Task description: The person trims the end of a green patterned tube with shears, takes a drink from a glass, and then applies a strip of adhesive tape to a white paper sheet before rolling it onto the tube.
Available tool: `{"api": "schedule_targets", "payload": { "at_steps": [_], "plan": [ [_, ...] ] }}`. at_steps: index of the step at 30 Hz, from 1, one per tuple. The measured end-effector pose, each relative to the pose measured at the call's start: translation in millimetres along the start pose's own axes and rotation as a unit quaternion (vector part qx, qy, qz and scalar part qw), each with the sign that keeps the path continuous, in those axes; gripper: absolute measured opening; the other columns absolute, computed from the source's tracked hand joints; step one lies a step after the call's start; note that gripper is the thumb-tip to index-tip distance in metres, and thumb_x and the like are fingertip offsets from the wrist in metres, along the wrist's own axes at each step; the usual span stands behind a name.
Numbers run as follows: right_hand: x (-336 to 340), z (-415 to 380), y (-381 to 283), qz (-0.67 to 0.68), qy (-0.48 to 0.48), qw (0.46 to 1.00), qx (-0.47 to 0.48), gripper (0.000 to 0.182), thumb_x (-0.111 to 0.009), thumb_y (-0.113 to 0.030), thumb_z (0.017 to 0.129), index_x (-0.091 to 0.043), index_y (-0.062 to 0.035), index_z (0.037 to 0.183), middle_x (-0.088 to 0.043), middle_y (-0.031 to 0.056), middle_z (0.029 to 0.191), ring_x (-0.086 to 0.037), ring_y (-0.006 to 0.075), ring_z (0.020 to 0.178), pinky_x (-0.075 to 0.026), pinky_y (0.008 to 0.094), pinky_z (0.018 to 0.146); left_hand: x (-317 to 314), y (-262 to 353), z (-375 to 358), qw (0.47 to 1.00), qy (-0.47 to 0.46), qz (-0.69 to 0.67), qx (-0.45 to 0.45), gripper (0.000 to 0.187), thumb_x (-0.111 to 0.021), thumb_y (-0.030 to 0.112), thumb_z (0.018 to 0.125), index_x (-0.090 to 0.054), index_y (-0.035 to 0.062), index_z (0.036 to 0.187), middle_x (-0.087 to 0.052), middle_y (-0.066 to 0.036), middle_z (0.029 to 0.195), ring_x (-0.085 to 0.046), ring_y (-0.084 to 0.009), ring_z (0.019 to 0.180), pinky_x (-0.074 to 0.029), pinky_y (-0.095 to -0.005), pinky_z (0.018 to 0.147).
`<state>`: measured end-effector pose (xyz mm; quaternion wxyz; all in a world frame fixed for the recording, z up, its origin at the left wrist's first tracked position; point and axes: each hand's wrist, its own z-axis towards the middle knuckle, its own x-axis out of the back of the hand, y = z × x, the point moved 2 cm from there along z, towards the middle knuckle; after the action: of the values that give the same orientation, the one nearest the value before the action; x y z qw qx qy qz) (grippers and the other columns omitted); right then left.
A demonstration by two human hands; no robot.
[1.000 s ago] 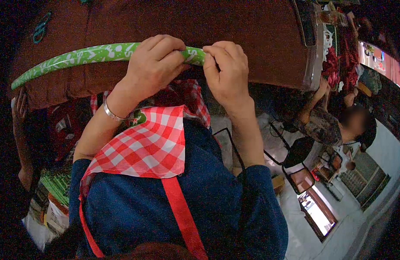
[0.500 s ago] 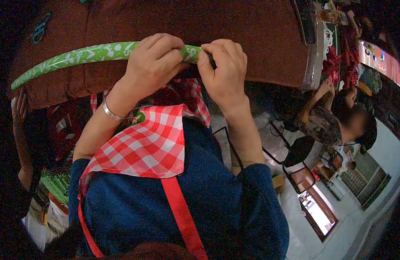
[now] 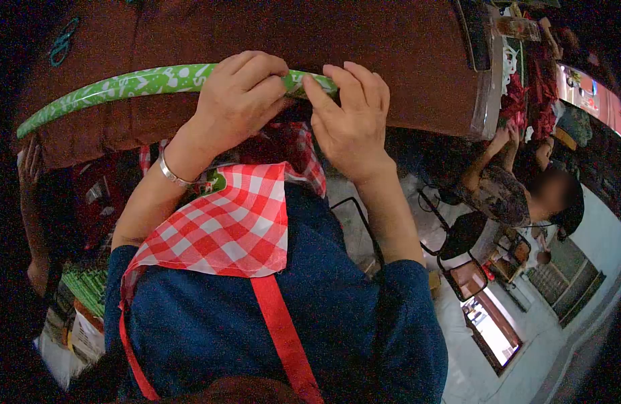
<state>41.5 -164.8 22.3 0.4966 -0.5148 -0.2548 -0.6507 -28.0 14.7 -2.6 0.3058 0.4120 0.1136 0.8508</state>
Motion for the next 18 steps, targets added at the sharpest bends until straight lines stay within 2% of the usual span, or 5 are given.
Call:
{"api": "schedule_targets", "payload": {
  "at_steps": [8,11,13,14,18],
  "plan": [
    [5.9,-12.2,-1.3,-0.028,-0.031,0.999,0.003,0.044,-0.068,-0.013,0.075,-0.068,-0.0149,0.12,-0.057,0.0131,0.125,-0.046,0.0347,0.122,-0.034,0.05,0.101,1.8,1.0,0.4,1.0,-0.007,-0.005,0.005,0.028,-0.079,0.012,0.062,-0.058,0.0071,0.079,-0.061,-0.007,0.096,-0.062,-0.026,0.085,-0.052,-0.0375,0.074],
    [10.5,-14.8,-1.5,-0.034,-0.03,0.999,-0.003,0.042,-0.069,-0.013,0.077,-0.069,-0.0128,0.119,-0.057,0.0134,0.125,-0.047,0.0342,0.121,-0.035,0.0487,0.101,1.3,0.2,0.4,1.0,-0.006,-0.007,0.008,0.029,-0.08,0.013,0.061,-0.057,0.0073,0.079,-0.061,-0.007,0.095,-0.061,-0.026,0.084,-0.052,-0.0374,0.074],
    [12.7,-16.5,0.6,0.004,0.006,1.0,-0.024,0.039,-0.07,-0.012,0.079,-0.069,-0.0102,0.117,-0.058,0.0128,0.123,-0.049,0.0333,0.119,-0.036,0.0464,0.1,1.7,-0.1,0.6,1.0,-0.003,-0.008,0.008,0.03,-0.08,0.013,0.061,-0.057,0.0074,0.08,-0.06,-0.007,0.095,-0.061,-0.026,0.084,-0.052,-0.0372,0.074],
    [13.6,-13.4,0.6,0.01,0.04,0.999,-0.025,0.032,-0.071,-0.012,0.079,-0.07,-0.0075,0.111,-0.062,0.0101,0.113,-0.053,0.0307,0.112,-0.038,0.0441,0.096,1.8,0.1,1.7,1.0,-0.002,-0.006,0.006,0.03,-0.08,0.013,0.061,-0.057,0.0075,0.08,-0.06,-0.007,0.095,-0.061,-0.0259,0.084,-0.052,-0.0371,0.073],
    [12.5,-6.4,3.7,0.027,0.043,0.999,-0.019,0.026,-0.072,-0.013,0.078,-0.07,-0.0077,0.104,-0.063,0.0059,0.099,-0.055,0.0272,0.102,-0.039,0.043,0.091,0.8,-0.7,1.3,1.0,0.004,-0.006,-0.001,0.031,-0.08,0.013,0.06,-0.057,0.0074,0.08,-0.06,-0.007,0.094,-0.061,-0.0258,0.082,-0.052,-0.0366,0.071]
  ]
}}
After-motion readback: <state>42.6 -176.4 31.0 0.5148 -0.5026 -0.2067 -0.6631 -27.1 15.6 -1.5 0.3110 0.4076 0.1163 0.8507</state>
